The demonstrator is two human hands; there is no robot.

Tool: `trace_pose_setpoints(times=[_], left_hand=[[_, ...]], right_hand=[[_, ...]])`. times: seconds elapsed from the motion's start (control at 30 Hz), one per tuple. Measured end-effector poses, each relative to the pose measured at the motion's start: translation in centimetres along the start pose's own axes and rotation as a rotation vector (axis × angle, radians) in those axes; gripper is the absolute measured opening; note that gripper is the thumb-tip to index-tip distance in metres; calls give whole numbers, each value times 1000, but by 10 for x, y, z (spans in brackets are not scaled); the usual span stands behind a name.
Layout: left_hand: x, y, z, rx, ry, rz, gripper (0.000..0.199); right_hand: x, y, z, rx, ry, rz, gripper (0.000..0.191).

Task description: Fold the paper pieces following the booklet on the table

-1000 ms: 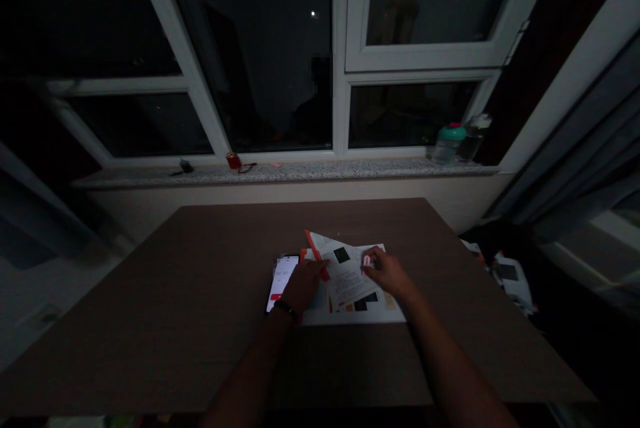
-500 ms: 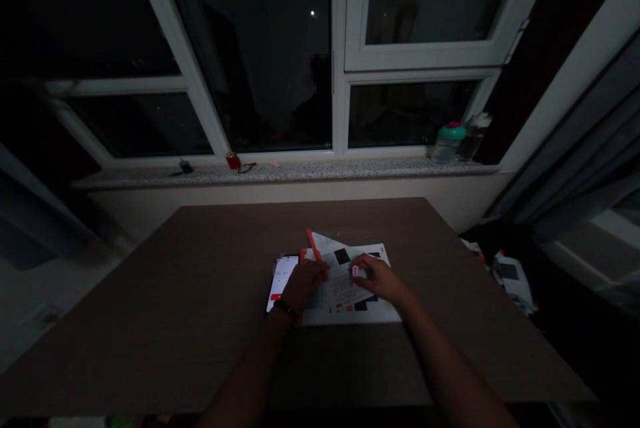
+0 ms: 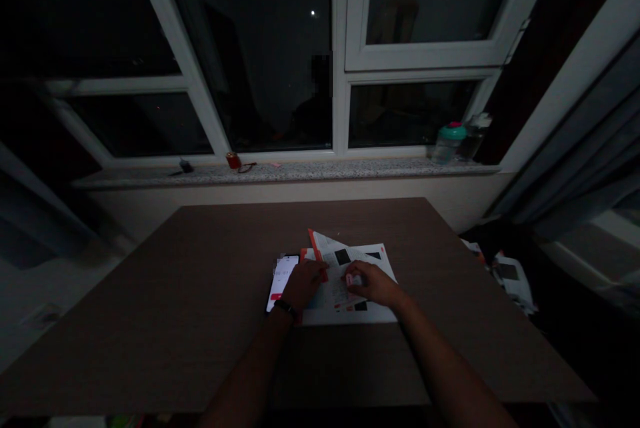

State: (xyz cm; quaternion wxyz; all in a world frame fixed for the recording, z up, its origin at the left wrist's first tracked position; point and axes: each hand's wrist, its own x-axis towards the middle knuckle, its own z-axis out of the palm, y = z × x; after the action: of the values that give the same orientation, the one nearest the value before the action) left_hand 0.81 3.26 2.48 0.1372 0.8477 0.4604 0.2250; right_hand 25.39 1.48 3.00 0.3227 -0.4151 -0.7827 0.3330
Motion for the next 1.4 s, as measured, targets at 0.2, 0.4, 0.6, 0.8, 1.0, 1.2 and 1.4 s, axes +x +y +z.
trace_pose_setpoints(times=[0.2,0.4,0.6,0.8,1.0,1.2,1.4], left_hand=[[0,3,-1,17,17,2,36],[-2,7,5,81,5,39,31],[-3,0,12,138,-6,21,35],[-3,-2,13,189,35,-13,37],[-5,2,19,190,94,-14,35],[-6,9,19,161,22,59,43],[-5,16,18,117,-35,75,41]], right_hand=[[-1,-5,-1,27,-24,-19,21],[-2,-11,4,136,-85,-13,20],[3,6,2,-31,167,102,23],[3,23,-2,-17,266,187,22],[0,4,8,122,18,69,25],[4,3,14,65,87,65,27],[6,20,16,3,215,143,22]])
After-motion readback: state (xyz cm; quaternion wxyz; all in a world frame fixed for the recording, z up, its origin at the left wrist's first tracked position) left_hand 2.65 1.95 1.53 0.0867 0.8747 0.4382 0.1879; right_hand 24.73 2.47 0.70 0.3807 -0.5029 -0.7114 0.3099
